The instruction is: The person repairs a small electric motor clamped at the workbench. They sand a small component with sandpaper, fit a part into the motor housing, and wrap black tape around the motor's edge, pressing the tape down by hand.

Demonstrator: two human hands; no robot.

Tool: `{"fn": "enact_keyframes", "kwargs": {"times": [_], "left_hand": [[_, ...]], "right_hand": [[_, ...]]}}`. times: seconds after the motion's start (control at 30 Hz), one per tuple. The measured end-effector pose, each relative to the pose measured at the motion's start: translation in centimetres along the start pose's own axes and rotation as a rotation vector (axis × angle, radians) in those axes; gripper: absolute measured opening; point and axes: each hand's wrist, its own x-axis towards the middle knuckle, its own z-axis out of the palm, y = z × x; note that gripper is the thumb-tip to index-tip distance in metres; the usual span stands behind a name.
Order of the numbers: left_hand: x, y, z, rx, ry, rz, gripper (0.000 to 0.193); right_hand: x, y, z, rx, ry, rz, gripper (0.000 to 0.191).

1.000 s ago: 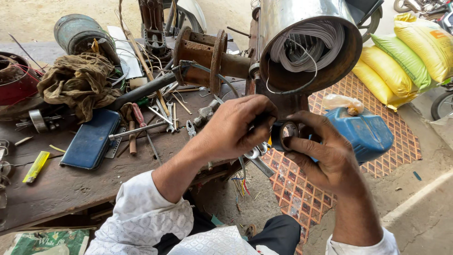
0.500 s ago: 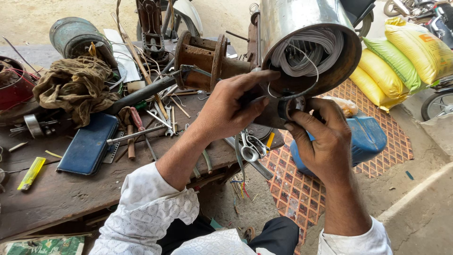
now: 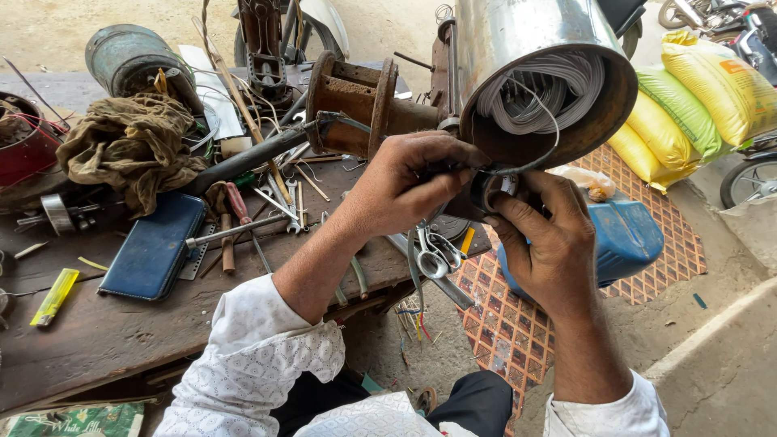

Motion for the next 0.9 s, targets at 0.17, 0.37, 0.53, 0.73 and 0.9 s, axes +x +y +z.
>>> {"fn": "enact_keyframes", "kwargs": {"times": [0.17, 0.37, 0.53, 0.73, 0.9], "left_hand": [[0.7, -0.4, 0.4, -0.104, 0.075, -0.215, 0.029], [1.0, -0.8, 0.4, -0.099, 0.009, -0.099, 0.028], [-0.3, 0.4, 0.0, 0.287, 0.03, 0.158, 0.018], [-2.6, 4.0, 1.9, 0.769, 0.152, 0.526, 0.028], [-6.0, 10.7, 2.6, 0.442, -0.095, 0.587, 0.025]], "right_hand": [[-0.4, 0.0, 0.3, 0.027, -0.01, 0.006, 0.027], [-1.0, 0.4, 0.9, 0.079, 0.013, 0.016, 0.027], [-1.3, 0.7, 1.4, 0.18, 0.052, 0.067, 0.025], [-1.3, 0.7, 1.6, 0.224, 0.065, 0.093, 0.023], [-1.6, 0.8, 2.1, 0.191, 0.081, 0.091, 0.025]]}}
